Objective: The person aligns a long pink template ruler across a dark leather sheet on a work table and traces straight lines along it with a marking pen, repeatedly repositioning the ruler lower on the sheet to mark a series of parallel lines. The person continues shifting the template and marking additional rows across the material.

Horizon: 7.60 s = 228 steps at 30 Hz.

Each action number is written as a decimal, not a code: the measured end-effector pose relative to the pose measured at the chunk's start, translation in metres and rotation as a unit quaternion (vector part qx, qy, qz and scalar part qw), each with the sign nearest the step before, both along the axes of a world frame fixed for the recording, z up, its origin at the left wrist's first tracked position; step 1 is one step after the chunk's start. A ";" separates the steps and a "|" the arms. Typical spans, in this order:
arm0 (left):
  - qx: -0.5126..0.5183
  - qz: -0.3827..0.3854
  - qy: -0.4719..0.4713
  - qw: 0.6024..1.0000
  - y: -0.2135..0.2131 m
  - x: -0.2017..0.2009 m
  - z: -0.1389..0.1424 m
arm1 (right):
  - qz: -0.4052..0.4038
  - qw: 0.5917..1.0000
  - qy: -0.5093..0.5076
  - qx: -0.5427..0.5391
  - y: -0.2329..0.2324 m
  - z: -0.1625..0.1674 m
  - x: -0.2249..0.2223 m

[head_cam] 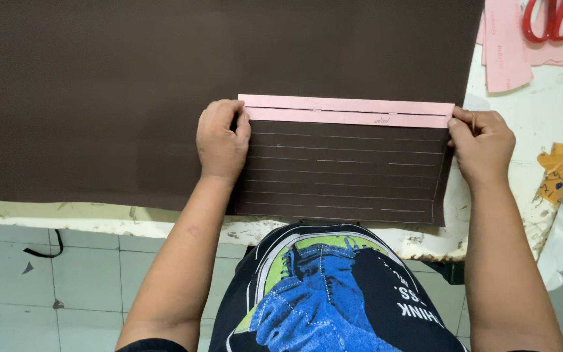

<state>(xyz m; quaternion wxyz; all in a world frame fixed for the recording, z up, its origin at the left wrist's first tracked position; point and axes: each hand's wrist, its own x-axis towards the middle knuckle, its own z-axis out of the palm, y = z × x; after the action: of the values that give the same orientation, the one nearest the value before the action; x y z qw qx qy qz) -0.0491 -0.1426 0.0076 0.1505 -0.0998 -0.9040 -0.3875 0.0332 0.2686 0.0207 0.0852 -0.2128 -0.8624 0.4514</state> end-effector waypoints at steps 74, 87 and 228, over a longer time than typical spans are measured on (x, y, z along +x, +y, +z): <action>-0.335 -0.183 -0.100 0.919 0.112 0.030 0.017 | 0.146 0.955 -0.044 0.253 0.028 0.045 -0.015; -0.345 -0.188 -0.112 0.913 0.107 0.029 0.015 | 0.091 0.962 0.026 0.255 0.020 0.030 0.003; 0.098 -0.006 -0.115 0.988 -0.004 -0.057 0.006 | 0.005 1.000 0.002 -0.003 0.021 -0.004 -0.038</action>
<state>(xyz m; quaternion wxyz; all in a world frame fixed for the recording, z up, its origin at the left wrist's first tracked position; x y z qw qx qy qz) -0.1059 -0.1468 0.0134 0.0521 -0.0448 -0.8724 -0.4839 -0.0048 0.2900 0.0168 0.0841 -0.2083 -0.8618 0.4547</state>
